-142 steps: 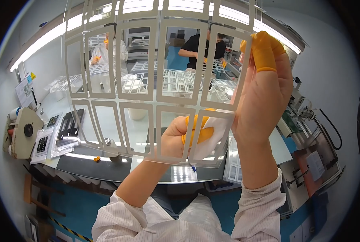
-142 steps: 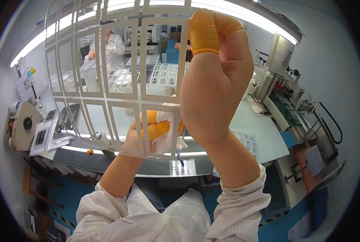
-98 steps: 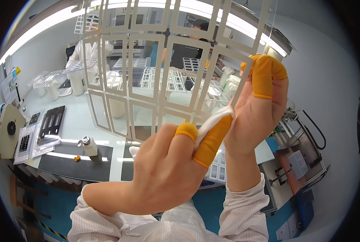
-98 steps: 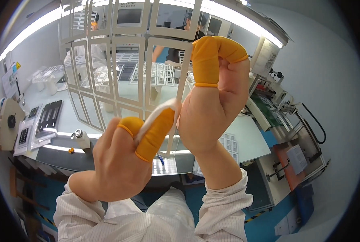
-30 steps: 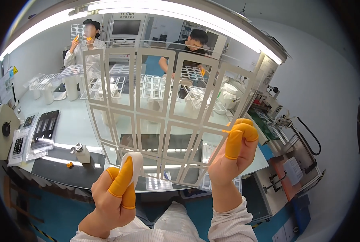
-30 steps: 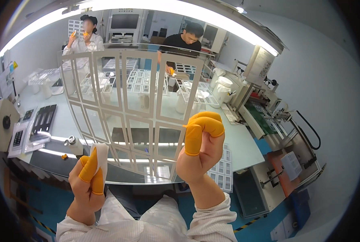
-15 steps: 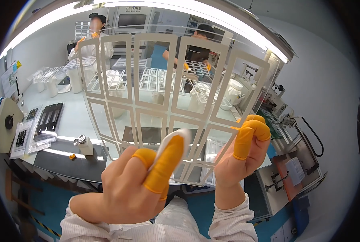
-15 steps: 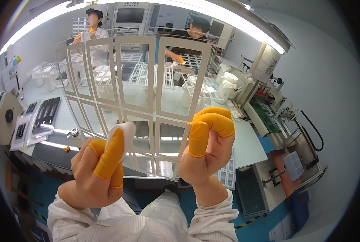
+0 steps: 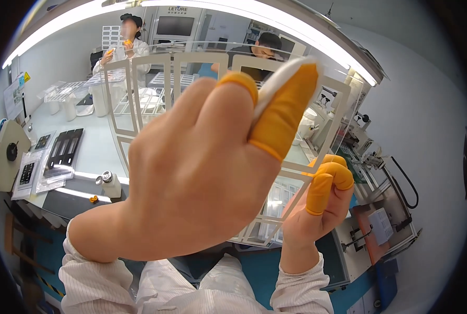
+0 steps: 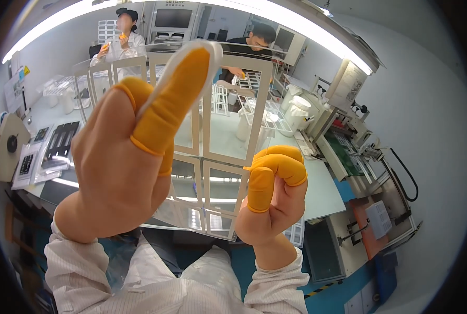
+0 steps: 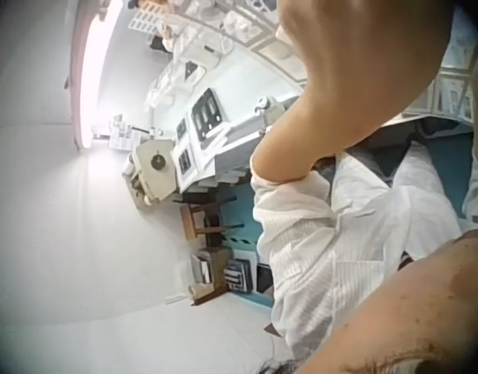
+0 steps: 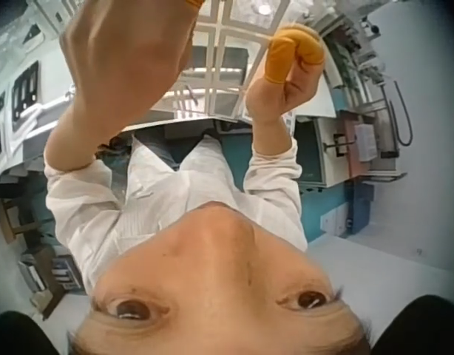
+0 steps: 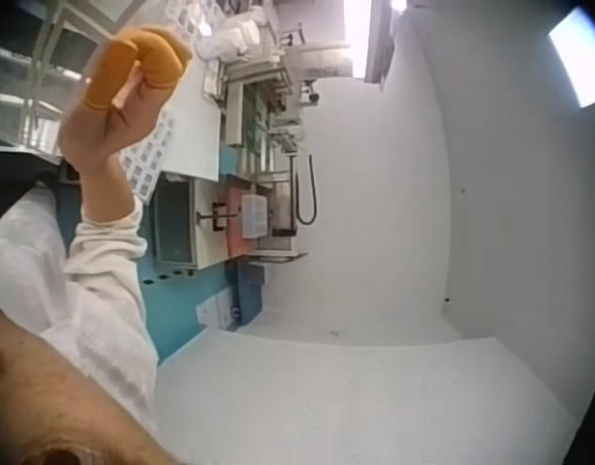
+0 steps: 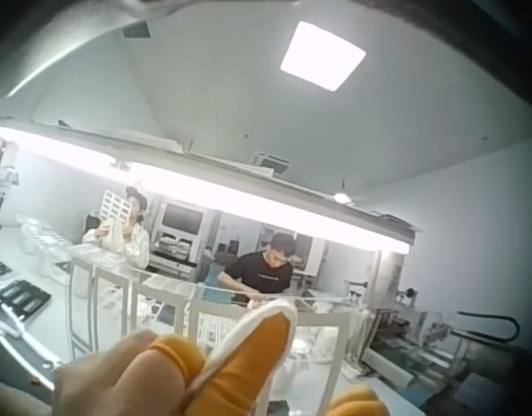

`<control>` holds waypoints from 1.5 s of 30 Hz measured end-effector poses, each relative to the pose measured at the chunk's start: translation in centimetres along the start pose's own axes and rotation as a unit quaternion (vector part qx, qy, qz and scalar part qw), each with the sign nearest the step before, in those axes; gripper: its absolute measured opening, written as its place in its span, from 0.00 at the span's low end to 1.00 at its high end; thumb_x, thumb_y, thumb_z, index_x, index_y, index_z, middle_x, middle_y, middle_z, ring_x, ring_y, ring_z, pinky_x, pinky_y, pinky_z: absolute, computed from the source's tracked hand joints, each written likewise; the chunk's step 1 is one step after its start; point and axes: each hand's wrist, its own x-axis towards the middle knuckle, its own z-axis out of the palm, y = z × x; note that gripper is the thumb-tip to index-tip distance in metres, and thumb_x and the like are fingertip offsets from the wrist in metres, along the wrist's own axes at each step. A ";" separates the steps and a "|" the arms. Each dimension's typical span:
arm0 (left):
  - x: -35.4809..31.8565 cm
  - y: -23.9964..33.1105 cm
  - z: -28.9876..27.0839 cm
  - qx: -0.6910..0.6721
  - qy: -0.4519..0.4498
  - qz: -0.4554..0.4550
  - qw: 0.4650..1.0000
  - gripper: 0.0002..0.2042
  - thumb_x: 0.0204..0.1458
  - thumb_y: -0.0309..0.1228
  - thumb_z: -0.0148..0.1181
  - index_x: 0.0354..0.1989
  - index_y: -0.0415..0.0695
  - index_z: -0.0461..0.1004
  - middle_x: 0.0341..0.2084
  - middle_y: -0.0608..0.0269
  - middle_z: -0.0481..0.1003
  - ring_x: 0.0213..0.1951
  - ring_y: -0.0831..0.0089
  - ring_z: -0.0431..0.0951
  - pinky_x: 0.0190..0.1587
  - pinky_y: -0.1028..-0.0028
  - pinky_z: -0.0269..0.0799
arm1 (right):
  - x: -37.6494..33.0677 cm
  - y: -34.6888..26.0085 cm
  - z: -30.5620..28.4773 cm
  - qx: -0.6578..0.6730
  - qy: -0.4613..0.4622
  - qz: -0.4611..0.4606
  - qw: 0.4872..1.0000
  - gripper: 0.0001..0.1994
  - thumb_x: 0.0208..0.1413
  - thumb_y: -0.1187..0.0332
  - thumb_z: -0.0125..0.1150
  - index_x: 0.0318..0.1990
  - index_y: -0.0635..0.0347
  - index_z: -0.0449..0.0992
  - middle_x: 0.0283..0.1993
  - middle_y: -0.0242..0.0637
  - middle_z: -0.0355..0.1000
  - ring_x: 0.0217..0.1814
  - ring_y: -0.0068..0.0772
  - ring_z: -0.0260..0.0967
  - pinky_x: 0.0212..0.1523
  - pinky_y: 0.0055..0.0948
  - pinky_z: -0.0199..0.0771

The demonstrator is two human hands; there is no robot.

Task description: Clean and inspect a white plastic grid frame using a cloth and a marker.

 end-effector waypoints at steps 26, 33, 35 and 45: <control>-3.6 -2.0 -5.9 0.143 -0.062 -0.103 0.982 0.20 0.30 0.13 0.48 0.39 0.34 0.65 0.28 0.54 0.63 0.25 0.64 0.67 0.24 0.74 0.63 | 0.4 1.3 -0.2 0.021 0.041 0.009 0.999 0.06 0.47 0.73 0.53 0.32 0.64 0.65 0.32 0.35 0.63 0.33 0.21 0.59 0.38 0.17 0.57; -5.8 -2.5 -7.3 0.156 -0.079 -0.126 0.976 0.24 0.28 0.15 0.50 0.42 0.32 0.65 0.25 0.55 0.60 0.23 0.65 0.64 0.21 0.74 0.60 | 0.3 1.1 0.2 0.010 0.042 0.007 0.999 0.06 0.48 0.73 0.53 0.32 0.64 0.65 0.32 0.35 0.63 0.32 0.21 0.59 0.38 0.17 0.57; -5.6 -2.0 -7.7 0.150 -0.099 -0.176 0.968 0.20 0.39 0.15 0.46 0.45 0.39 0.66 0.27 0.59 0.64 0.29 0.71 0.69 0.31 0.80 0.65 | 0.3 0.5 0.2 -0.004 0.031 -0.012 0.999 0.07 0.48 0.72 0.54 0.32 0.64 0.65 0.31 0.34 0.63 0.32 0.21 0.59 0.38 0.17 0.58; -6.0 -2.3 -7.0 0.168 -0.063 -0.135 0.974 0.18 0.37 0.17 0.48 0.42 0.33 0.64 0.26 0.56 0.61 0.23 0.66 0.65 0.22 0.75 0.60 | 0.1 0.7 -0.4 -0.006 0.008 -0.006 1.000 0.07 0.49 0.71 0.52 0.34 0.62 0.64 0.36 0.33 0.63 0.39 0.21 0.59 0.48 0.23 0.54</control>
